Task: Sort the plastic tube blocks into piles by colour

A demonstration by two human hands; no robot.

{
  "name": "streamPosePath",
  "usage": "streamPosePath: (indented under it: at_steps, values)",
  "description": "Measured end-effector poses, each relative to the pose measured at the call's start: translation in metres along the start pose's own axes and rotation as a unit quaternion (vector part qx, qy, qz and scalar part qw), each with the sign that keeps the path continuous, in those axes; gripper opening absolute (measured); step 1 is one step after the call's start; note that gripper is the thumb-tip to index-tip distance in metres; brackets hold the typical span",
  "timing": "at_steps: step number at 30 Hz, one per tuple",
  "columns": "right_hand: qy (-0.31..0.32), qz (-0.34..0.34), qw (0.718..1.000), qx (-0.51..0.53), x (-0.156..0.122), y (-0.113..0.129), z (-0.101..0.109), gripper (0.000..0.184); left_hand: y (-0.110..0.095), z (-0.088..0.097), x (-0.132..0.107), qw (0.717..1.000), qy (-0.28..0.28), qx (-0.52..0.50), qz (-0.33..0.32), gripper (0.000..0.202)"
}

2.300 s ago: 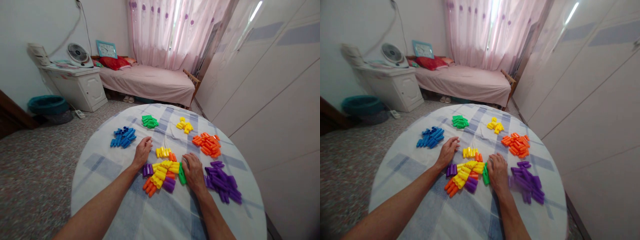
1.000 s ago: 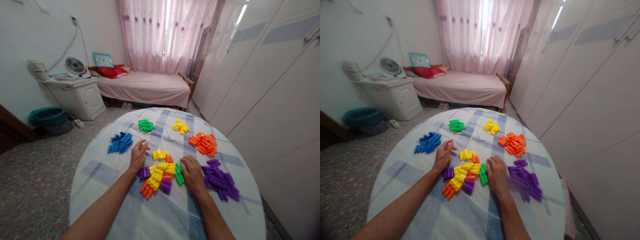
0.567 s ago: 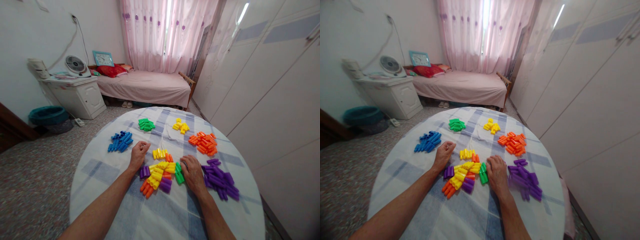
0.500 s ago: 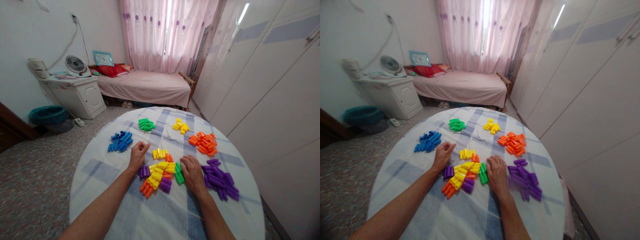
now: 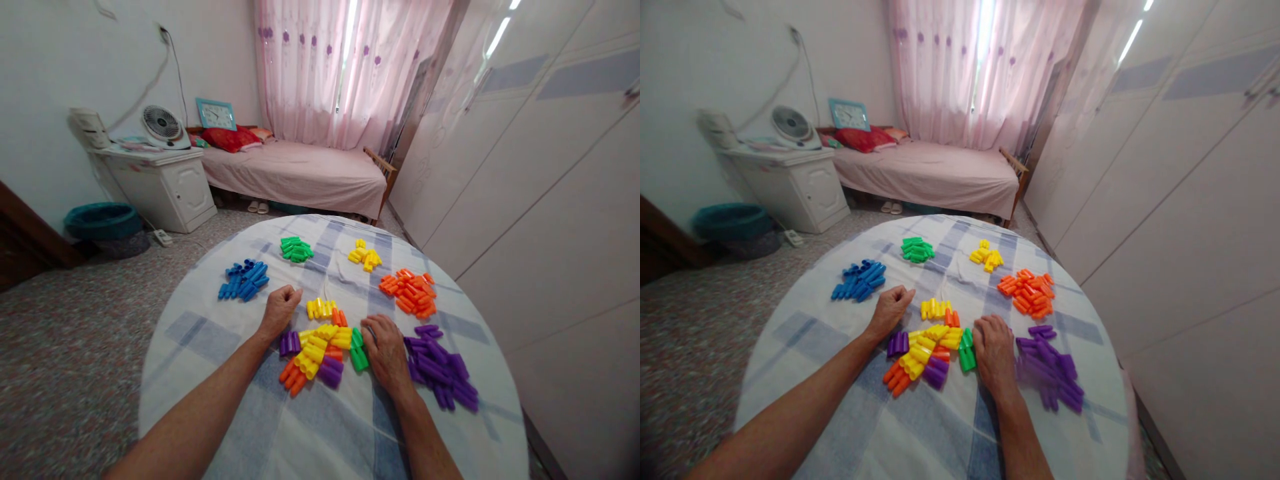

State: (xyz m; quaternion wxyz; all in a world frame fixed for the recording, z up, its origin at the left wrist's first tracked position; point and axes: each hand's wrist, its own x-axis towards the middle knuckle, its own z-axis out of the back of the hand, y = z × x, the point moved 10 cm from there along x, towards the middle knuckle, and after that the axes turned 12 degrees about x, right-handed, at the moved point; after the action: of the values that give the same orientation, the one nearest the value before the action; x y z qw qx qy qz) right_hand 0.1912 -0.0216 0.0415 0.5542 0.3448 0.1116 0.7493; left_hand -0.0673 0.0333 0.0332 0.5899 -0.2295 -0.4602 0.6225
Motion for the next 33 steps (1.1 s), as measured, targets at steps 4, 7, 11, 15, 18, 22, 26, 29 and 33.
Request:
streamPosePath:
  at_steps: [4, 7, 11, 15, 18, 22, 26, 29, 33]
  values:
    - [-0.019, -0.007, 1.0, -0.004, 0.0, 0.003, 0.003, 0.027, -0.003, -0.01, -0.002, 0.999, 0.05, -0.003, -0.002, 0.025]
    - [-0.042, -0.002, 0.999, -0.017, 0.003, 0.015, 0.006, 0.027, 0.0, -0.013, -0.001, 0.997, 0.07, -0.013, 0.015, 0.021]
    - [-0.024, 0.001, 1.0, 0.014, 0.009, 0.038, -0.002, 0.024, 0.003, -0.014, 0.0, 0.997, 0.071, -0.01, 0.026, 0.02]
    - [0.024, 0.005, 1.0, 0.01, 0.018, 0.05, -0.008, 0.024, 0.001, -0.014, 0.001, 0.997, 0.07, 0.011, 0.014, 0.021]
    - [0.023, -0.013, 0.997, -0.077, 0.022, 0.034, 0.005, 0.025, 0.0, -0.014, 0.001, 0.997, 0.07, 0.028, 0.008, 0.021]
    - [0.076, -0.052, 0.981, -0.171, 0.018, 0.001, 0.014, 0.021, -0.003, -0.013, 0.001, 0.997, 0.07, 0.038, 0.004, 0.019]
    - [0.08, -0.059, 0.979, -0.179, 0.011, -0.004, 0.024, 0.02, -0.007, -0.01, 0.001, 0.997, 0.064, 0.029, 0.006, 0.016]
    - [0.068, -0.056, 0.991, -0.097, 0.013, 0.014, 0.023, 0.024, -0.007, -0.011, 0.0, 0.997, 0.067, 0.025, 0.004, 0.016]
    - [0.086, -0.05, 0.995, -0.024, 0.022, 0.047, -0.002, 0.025, -0.002, -0.013, 0.001, 0.997, 0.067, 0.029, 0.006, 0.018]
